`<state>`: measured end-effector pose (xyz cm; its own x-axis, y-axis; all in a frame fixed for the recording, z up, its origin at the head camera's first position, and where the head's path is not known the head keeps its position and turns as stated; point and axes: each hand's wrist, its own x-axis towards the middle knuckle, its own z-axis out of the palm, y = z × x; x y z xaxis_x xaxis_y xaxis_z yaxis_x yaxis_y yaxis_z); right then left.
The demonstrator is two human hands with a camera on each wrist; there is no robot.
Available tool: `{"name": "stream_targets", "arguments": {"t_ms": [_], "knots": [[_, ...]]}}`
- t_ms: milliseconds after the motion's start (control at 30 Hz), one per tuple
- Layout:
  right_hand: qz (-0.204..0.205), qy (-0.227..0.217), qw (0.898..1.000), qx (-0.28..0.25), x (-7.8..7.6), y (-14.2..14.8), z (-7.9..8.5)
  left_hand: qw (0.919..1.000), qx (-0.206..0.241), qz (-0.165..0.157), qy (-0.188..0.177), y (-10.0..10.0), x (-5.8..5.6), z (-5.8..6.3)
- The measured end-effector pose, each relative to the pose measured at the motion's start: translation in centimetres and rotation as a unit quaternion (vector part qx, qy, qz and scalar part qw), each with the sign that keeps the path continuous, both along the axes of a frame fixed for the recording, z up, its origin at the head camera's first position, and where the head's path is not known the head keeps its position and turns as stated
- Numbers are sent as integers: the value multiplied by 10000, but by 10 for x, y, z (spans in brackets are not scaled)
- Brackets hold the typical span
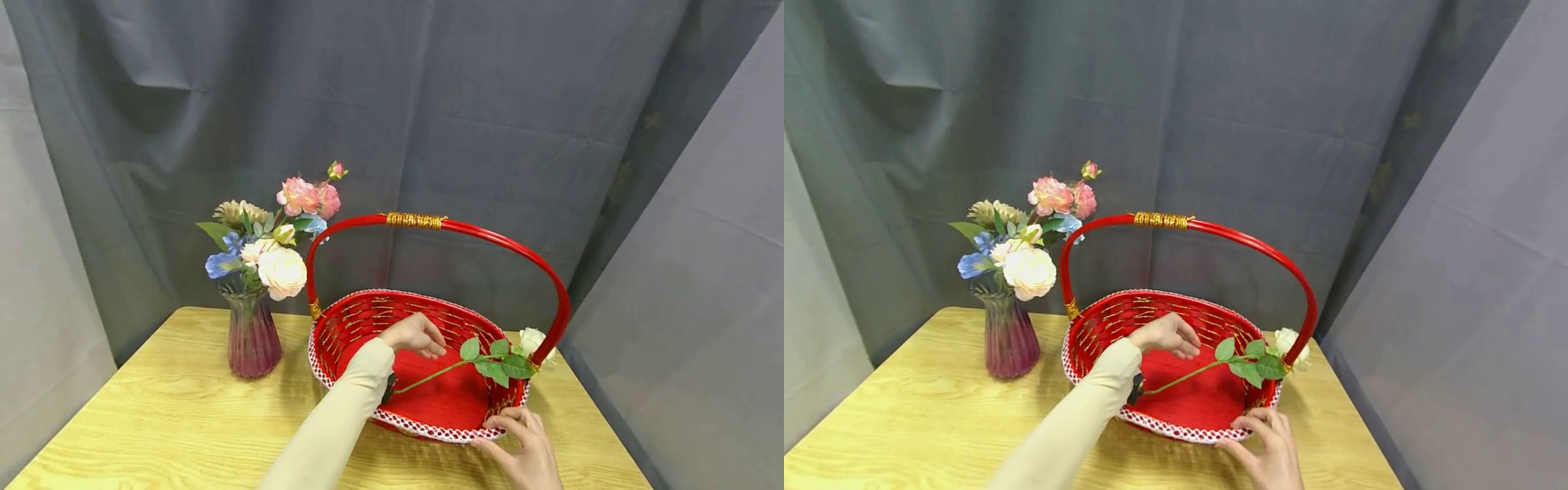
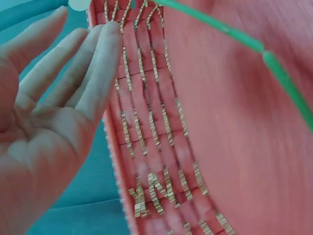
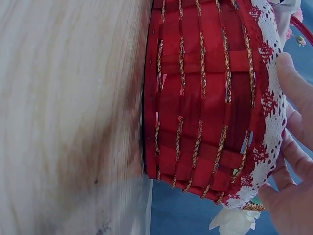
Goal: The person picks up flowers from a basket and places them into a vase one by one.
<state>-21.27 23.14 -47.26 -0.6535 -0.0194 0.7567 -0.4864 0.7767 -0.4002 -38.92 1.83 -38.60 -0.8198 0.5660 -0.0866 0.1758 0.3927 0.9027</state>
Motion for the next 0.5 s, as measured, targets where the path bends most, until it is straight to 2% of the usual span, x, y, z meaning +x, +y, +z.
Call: {"name": "stream_targets", "arguments": {"t_ms": [200,367,500], "knots": [[66,80,9999,23,-2,0,1,9953,478,265,-801,4,-8,-16],[144,183,9997,77,-3,0,0,9914,597,290,-1128,6,-11,-25],[173,256,9995,72,-3,0,0,9911,420,173,-1251,11,-11,-31]]}}
